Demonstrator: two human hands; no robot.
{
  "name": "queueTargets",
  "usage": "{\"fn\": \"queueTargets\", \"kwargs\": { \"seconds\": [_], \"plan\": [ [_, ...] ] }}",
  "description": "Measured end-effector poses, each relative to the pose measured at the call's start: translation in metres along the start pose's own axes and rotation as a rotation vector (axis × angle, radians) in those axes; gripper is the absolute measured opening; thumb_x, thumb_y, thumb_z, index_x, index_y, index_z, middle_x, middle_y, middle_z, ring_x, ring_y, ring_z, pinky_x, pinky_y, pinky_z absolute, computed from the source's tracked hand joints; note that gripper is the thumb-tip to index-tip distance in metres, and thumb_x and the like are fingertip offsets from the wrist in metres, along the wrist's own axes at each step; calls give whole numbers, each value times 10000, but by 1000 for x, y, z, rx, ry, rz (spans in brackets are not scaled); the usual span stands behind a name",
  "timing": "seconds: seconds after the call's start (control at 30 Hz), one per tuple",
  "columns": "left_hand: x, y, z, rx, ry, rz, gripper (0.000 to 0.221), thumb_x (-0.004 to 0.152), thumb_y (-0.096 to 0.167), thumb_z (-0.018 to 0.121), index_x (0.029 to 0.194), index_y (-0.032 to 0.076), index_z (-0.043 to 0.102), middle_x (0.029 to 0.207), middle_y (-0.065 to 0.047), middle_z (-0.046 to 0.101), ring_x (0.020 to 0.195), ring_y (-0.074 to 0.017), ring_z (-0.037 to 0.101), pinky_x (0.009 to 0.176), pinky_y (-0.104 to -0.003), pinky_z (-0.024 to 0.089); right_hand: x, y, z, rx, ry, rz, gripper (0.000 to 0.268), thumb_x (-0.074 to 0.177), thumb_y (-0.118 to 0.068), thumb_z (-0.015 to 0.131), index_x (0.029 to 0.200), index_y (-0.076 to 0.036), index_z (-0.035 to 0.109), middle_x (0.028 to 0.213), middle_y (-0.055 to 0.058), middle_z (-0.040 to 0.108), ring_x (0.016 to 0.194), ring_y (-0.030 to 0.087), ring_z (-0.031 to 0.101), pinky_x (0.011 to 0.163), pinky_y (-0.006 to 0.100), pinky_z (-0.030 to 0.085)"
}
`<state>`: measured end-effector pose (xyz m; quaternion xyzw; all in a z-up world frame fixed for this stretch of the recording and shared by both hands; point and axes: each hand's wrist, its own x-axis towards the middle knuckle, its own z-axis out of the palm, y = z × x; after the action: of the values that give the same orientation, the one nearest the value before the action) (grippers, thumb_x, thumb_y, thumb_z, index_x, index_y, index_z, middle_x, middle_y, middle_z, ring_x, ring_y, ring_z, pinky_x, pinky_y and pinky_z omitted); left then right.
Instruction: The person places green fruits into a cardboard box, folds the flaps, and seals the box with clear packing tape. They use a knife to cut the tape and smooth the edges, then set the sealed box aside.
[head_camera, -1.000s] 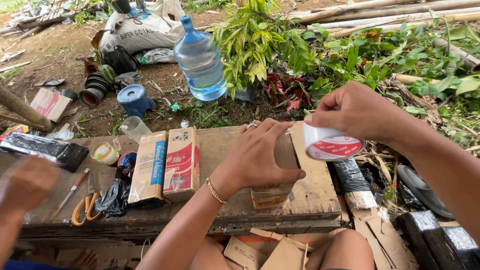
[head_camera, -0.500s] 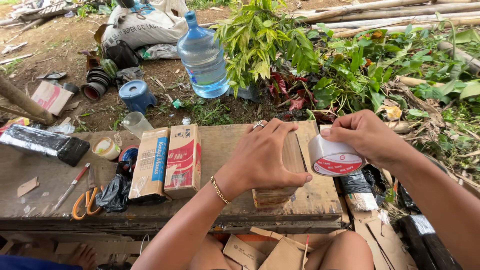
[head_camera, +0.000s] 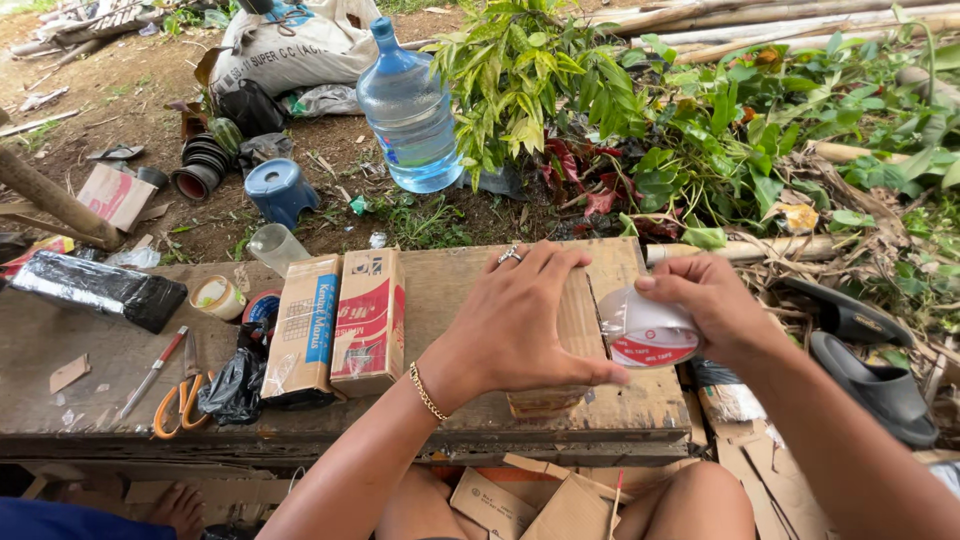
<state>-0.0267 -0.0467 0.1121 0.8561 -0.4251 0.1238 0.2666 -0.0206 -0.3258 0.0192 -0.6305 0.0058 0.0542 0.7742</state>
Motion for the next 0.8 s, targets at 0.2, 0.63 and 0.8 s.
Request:
{"fn": "queueTargets", "kwargs": {
  "seconds": [0.2, 0.63, 0.8],
  "plan": [
    [1, 4, -7, 17, -79, -35, 1068, 625, 771, 773, 1342, 14, 544, 1294, -160, 605, 1200, -346, 615, 1064, -530, 383, -3, 15, 6, 108, 35, -20, 213, 866, -119, 722, 687, -60, 623, 573, 13, 589, 432, 77, 520, 376, 251, 402],
    [-19, -10, -1, 172, -9, 262, 765, 801, 257, 570, 1511, -8, 465, 1559, -214, 478, 1478, -342, 446, 1271, -503, 246, -68, 46, 47, 210, 96, -47, 217, 968, -186, 687, 853, -15, 618, 743, 72, 645, 601, 130, 618, 523, 311, 527],
    [-33, -42, 5, 193, 21, 389, 710, 811, 208, 554, 1516, 133, 503, 1620, -65, 479, 1504, -234, 463, 1296, -483, 268, -98, 51, 84, 213, 137, 89, 351, 953, -231, 586, 1170, 39, 641, 997, 100, 702, 831, 117, 694, 770, 300, 559]
  ]
}}
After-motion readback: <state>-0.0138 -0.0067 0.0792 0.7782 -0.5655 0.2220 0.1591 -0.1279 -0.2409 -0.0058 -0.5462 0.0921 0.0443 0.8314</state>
